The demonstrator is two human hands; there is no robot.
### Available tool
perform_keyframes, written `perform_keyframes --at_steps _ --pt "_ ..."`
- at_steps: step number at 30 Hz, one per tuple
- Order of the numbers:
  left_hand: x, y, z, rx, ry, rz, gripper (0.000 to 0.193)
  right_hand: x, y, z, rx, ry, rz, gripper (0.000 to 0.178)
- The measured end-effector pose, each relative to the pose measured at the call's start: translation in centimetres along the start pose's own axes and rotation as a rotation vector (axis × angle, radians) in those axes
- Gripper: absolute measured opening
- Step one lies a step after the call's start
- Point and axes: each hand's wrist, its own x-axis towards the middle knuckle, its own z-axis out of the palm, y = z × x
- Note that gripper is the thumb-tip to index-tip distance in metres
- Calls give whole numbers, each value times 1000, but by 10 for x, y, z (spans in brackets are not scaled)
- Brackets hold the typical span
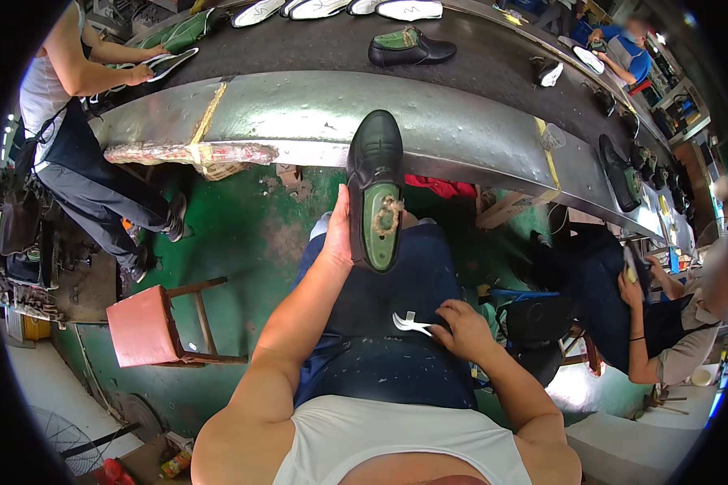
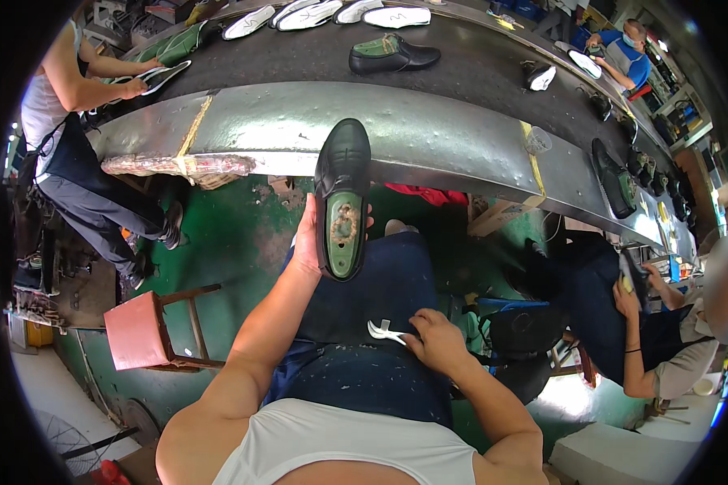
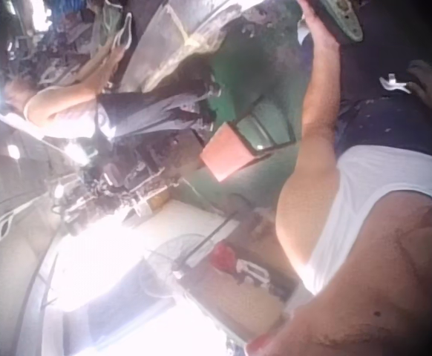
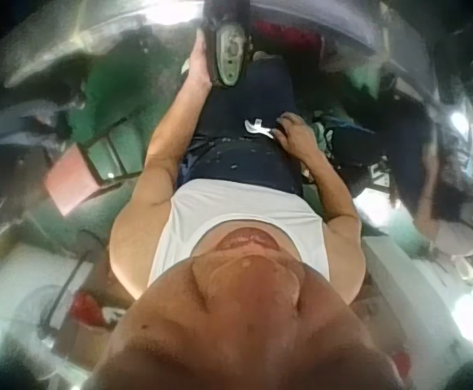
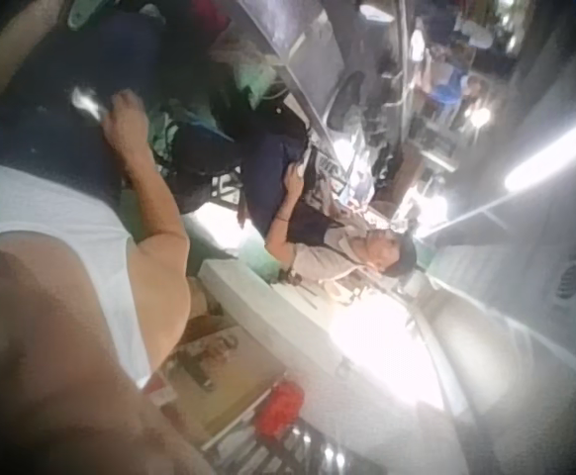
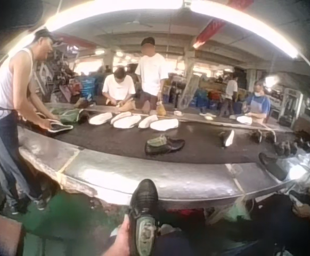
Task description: Using pliers to pull and trim materials while lasting shoes on an assembly line.
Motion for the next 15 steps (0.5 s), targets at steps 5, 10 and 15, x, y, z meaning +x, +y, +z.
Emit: perform_keyframes --at_steps 5,10,15 --pt "0 8 26 -41 -56 -18 81 37 -15 -30 119 168 -160 34" --pt "8 11 32 -124 -52 -16 81 79 -46 -84 258 339 -319 29" --pt "12 7 34 -144 -67 -2 81 105 -85 -111 246 528 -441 45"
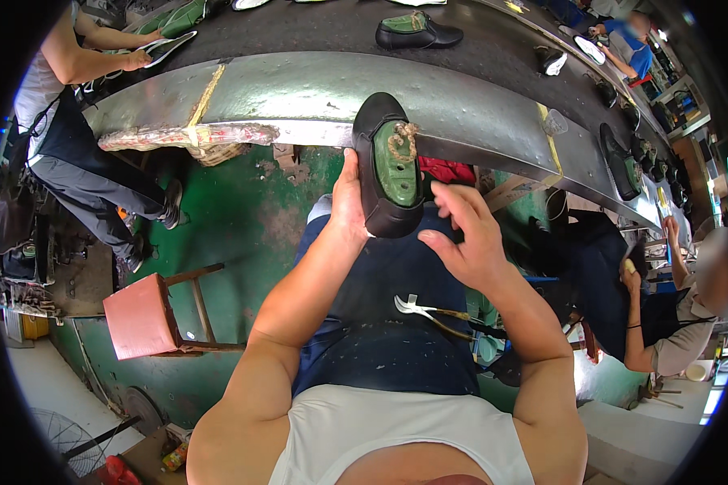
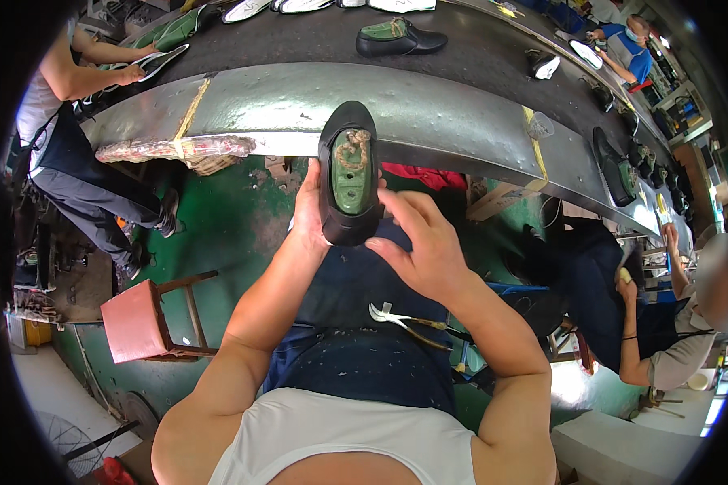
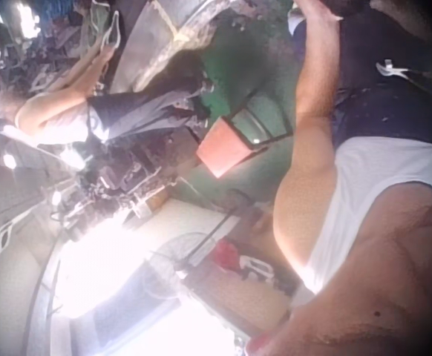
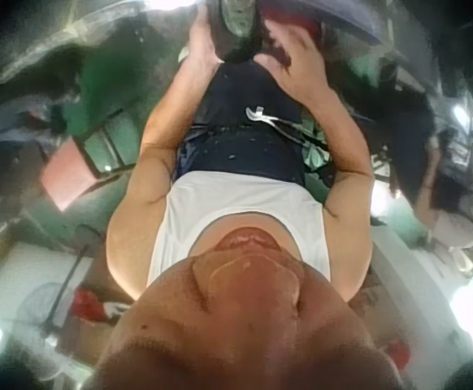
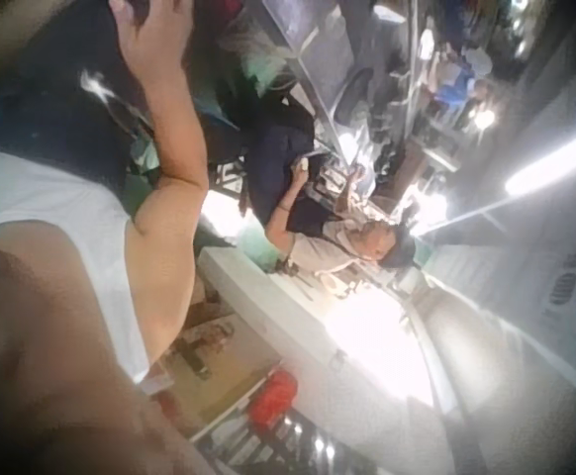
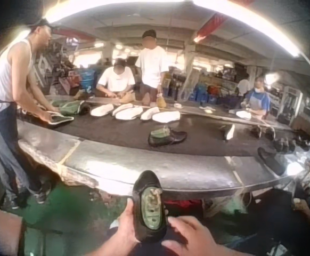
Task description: Using pliers to pull and trim materials while lasting shoes on an assembly line.
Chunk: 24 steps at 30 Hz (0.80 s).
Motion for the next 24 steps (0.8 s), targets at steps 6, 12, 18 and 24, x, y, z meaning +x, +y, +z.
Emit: perform_keyframes --at_steps 6,12,18,24 --pt "1 -4 3 119 94 89 78 11 20 27 -222 262 -541 42" --pt "-2 -4 9 136 113 55 81 8 29 35 -186 275 -610 45" --pt "-3 -3 9 160 87 69 81 11 28 32 -159 263 -599 40" --pt "-6 -21 17 280 106 138 81 -3 32 45 258 184 9 81"
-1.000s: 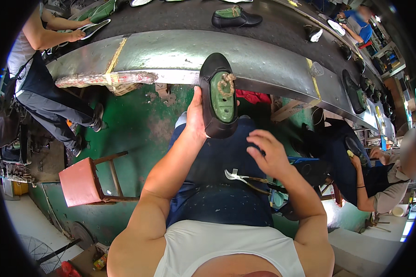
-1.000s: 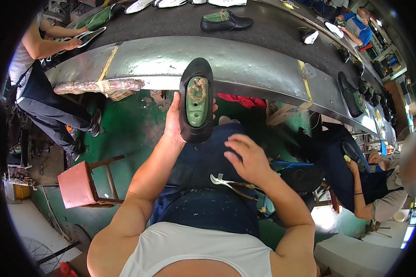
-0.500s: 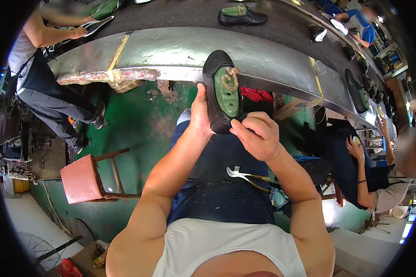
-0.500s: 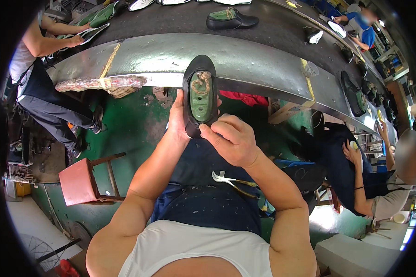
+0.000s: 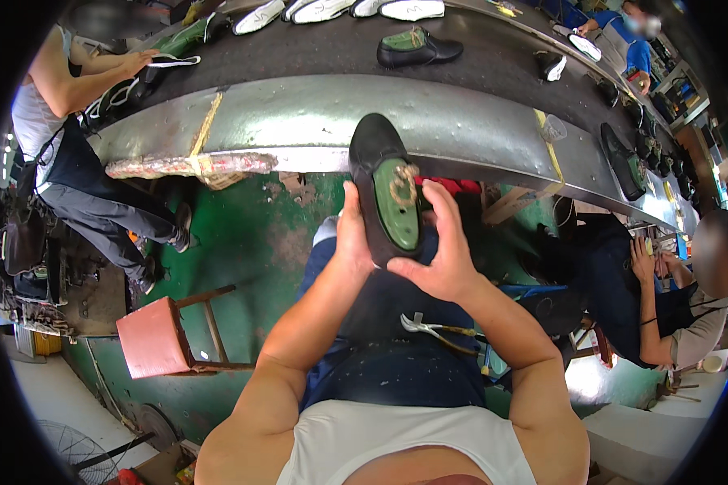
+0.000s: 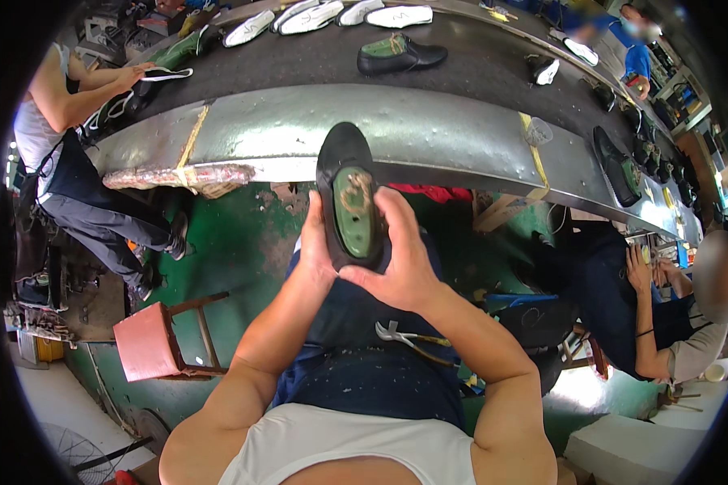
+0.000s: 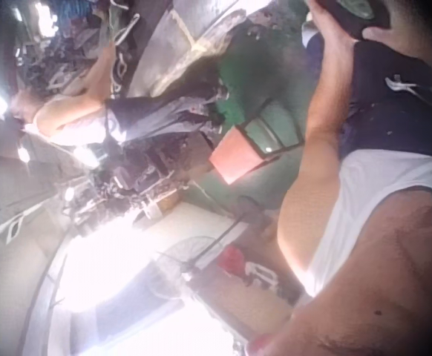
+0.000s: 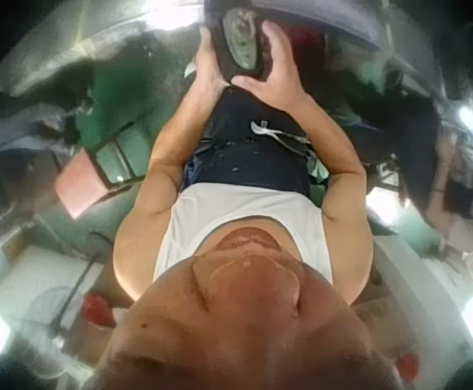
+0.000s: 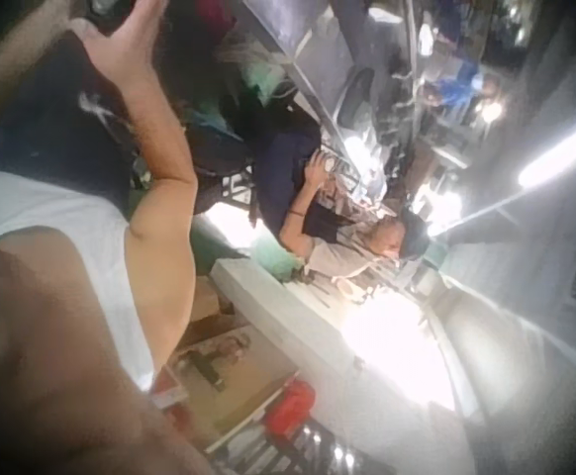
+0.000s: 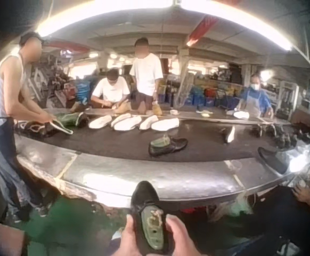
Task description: Using pliers to pull and trim materials while lasting shoes on an assembly line.
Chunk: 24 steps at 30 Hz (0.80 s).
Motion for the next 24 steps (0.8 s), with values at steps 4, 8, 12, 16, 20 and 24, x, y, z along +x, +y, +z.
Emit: perform_keyframes --at_steps 4,8,12,16,20,24 --pt "-1 -13 9 314 355 23 80 5 4 -10 169 -73 175 88" --pt "19 37 -21 1330 251 -14 65 5 34 -43 879 139 561 72" --pt "70 105 -25 1985 246 753 40 50 59 -90 1220 366 732 57" --pt "120 156 -68 2374 613 638 44 145 135 -118 779 586 480 39" --pt "135 140 -50 2378 521 564 42 206 269 -154 -441 590 370 91" --pt "125 144 -56 2399 513 556 46 196 307 -108 -890 237 329 54"
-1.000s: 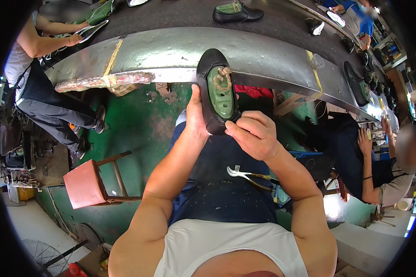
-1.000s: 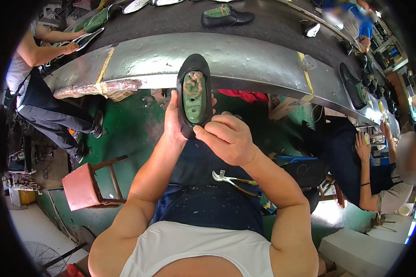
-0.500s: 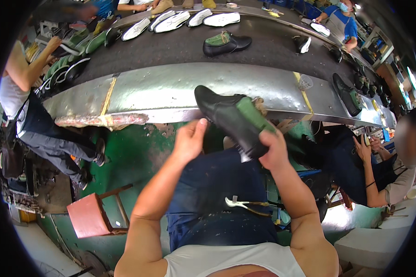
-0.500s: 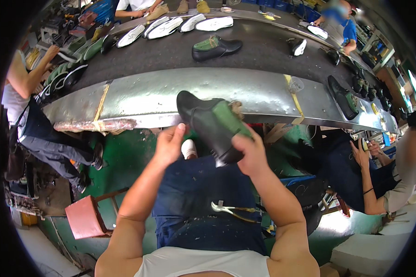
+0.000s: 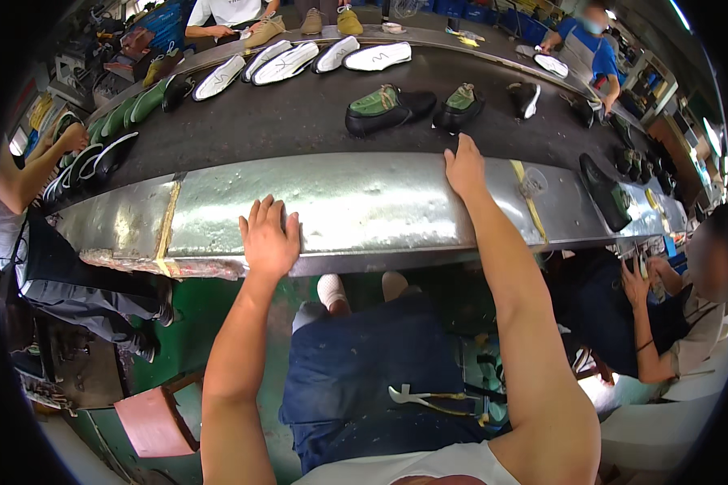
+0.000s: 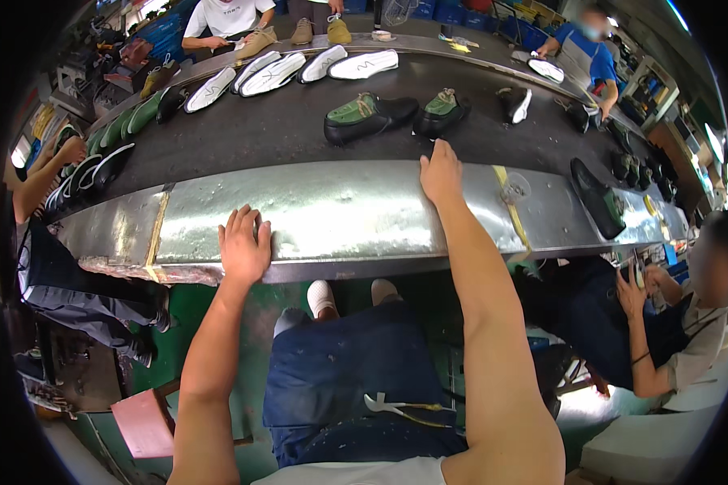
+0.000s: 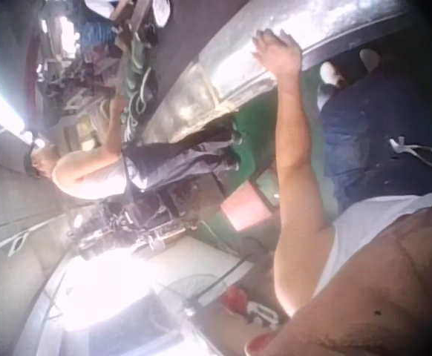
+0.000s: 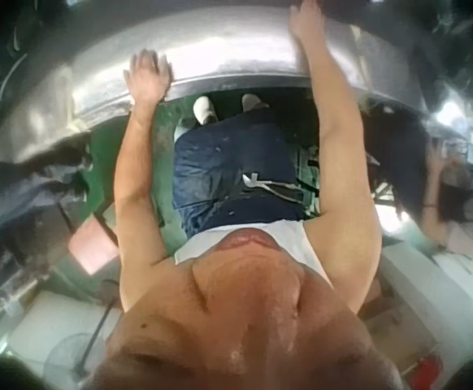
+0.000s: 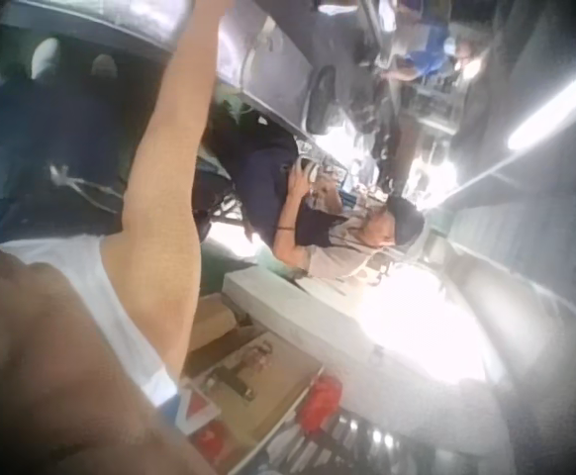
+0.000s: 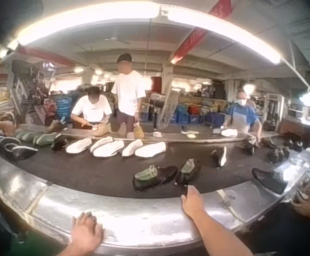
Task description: Using pliers to pull and trim materials while lasting shoes on an assembly line.
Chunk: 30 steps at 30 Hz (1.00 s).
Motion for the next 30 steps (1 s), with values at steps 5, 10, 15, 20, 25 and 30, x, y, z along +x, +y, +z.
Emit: perform_keyframes --at_steps 5,10,15,20,25,30 --pt "-4 5 -1 38 25 39 48 4 9 -1 98 59 -220 37" --pt "-4 2 -7 75 -50 70 54 85 -32 25 197 63 -485 32" --pt "5 10 -2 62 -39 125 56 177 -20 73 194 -166 -512 42" --pt "4 4 -6 76 -83 127 54 197 -21 73 135 -472 -535 41" --pt "7 7 -4 84 -113 178 57 220 -17 59 74 -596 -505 45" --pt "7 10 -10 120 -121 160 56 233 -36 70 -86 -708 -560 60"
